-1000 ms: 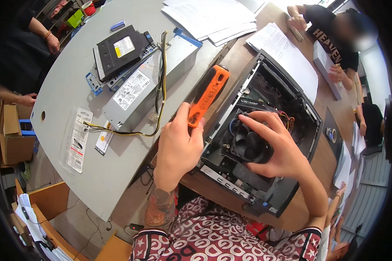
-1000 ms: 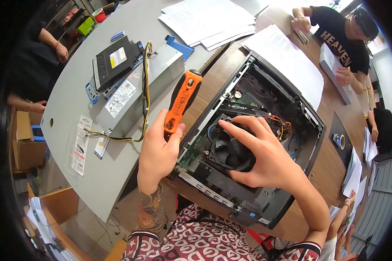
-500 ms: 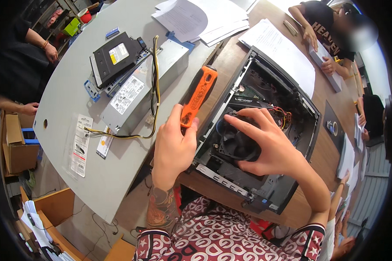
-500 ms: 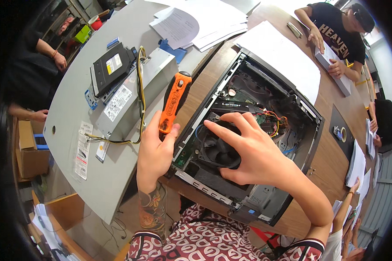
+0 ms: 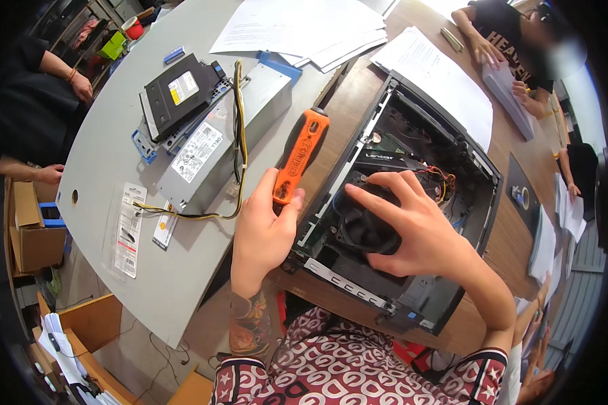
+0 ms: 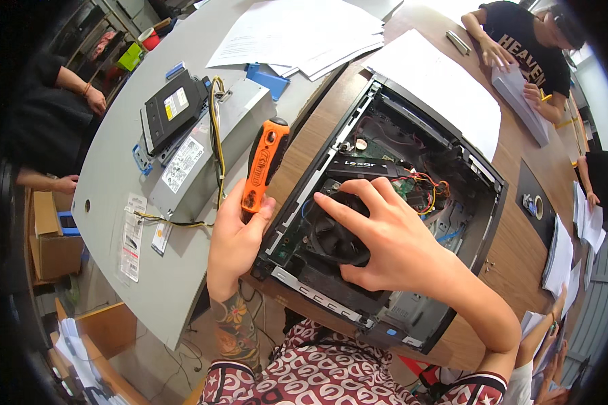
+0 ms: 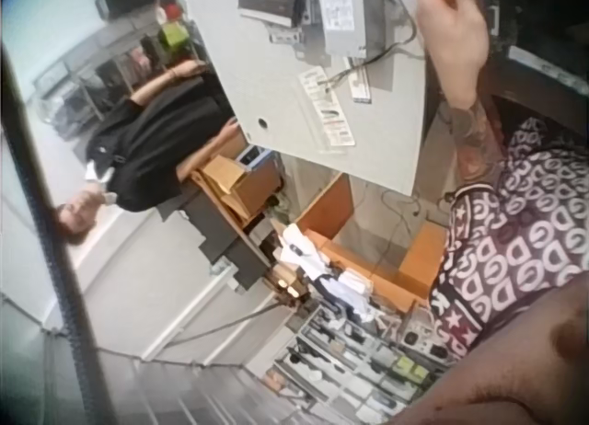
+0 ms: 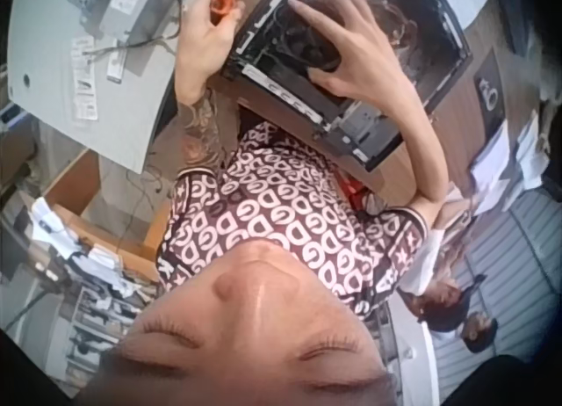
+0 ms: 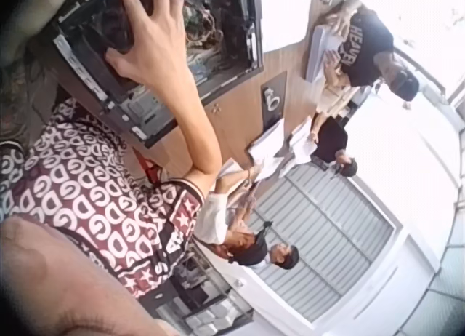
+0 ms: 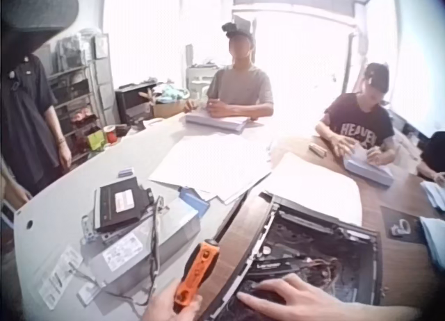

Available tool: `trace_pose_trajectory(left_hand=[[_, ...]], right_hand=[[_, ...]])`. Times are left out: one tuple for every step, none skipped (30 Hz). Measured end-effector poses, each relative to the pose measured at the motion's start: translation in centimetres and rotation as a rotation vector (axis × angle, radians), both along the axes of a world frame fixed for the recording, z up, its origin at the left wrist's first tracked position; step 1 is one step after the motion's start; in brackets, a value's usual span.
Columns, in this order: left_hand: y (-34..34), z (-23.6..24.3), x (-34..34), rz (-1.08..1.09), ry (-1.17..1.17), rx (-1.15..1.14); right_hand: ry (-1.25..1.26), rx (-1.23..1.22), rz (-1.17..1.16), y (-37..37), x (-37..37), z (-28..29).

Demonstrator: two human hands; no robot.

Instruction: The person unscrews internal components of an open computer case using a screwdriver.

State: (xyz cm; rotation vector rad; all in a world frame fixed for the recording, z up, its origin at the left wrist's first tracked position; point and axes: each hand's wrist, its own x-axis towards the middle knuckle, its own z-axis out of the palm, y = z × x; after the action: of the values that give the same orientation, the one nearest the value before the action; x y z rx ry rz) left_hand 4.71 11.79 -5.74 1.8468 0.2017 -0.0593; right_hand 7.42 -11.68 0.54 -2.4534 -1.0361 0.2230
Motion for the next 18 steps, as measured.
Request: trace_pose_trajectory(left_hand=[[0.0, 0.2, 0.0, -0.006, 0.049, 0.012], [-0.1, 0.3, 0.0, -0.002, 0.051, 0.013], [-0.1, 0.5, -0.1, 0.011, 0.038, 0.017], [-0.1, 0.6, -0.2, 0.025, 0.026, 0.022], [-0.1, 0.8, -0.2, 0.032, 0.027, 0.023], [-0.2, 0.8, -0.1, 0.022, 0.008, 0.037], [-0.2, 0.9, -0.1, 0.012, -0.01, 0.051], [-0.2, 0.8, 0.0, 0.017, -0.004, 0.05], [-0.2, 0.7, -0.2, 0.023, -0.014, 0.041], [-0.2, 0.7, -0.4, 0.028, -0.024, 0.033], [-0.2, 0.9, -0.5, 0.036, -0.013, 0.027], [-0.2, 1.2, -0.4, 0.042, -0.009, 0.024], [-0.2, 1.5, -0.4, 0.029, 0.036, 0.036], [-0.2, 1.6, -0.4, 0.016, 0.08, 0.047], [-0.2, 1.4, -0.4, 0.019, 0.033, 0.059], [-0.2, 1.2, -0.4, 0.018, 0.036, 0.052], [-0.1, 1.1, -0.5, 0.022, 0.0, 0.054], [-0.1, 1.0, -0.4, 0.025, -0.038, 0.059]], right_hand=[[0.002, -0.003, -0.002, 0.1, 0.0, -0.1], [0.005, -0.005, -0.005, 0.1, -0.1, -0.1], [0.006, -0.004, 0.002, 0.2, -0.1, -0.2], [0.007, 0.005, -0.004, 0.2, -0.1, -0.2], [0.008, 0.013, -0.011, 0.2, -0.2, -0.1], [0.014, 0.013, -0.005, 0.2, -0.2, -0.2], [0.026, 0.007, -0.025, 0.2, -0.3, -0.1], [0.039, 0.001, -0.046, 0.2, -0.4, 0.0], [0.051, 0.006, -0.058, 0.3, -0.5, 0.3], [0.054, 0.005, -0.048, 0.3, -0.6, 0.6], [0.068, 0.002, -0.068, 0.1, -0.7, 0.8], [0.083, -0.004, -0.093, -0.1, -0.7, 1.0], [0.083, -0.013, -0.113, -0.2, -1.0, 1.0], [0.088, -0.016, -0.109, -0.4, -1.0, 0.9], [0.089, -0.012, -0.129, -0.6, -1.1, 0.9], [0.09, -0.007, -0.149, -0.7, -1.3, 0.9], [0.114, 0.024, -0.177, -0.7, -1.4, 0.8], [0.115, 0.022, -0.18, -0.7, -1.3, 0.9]])
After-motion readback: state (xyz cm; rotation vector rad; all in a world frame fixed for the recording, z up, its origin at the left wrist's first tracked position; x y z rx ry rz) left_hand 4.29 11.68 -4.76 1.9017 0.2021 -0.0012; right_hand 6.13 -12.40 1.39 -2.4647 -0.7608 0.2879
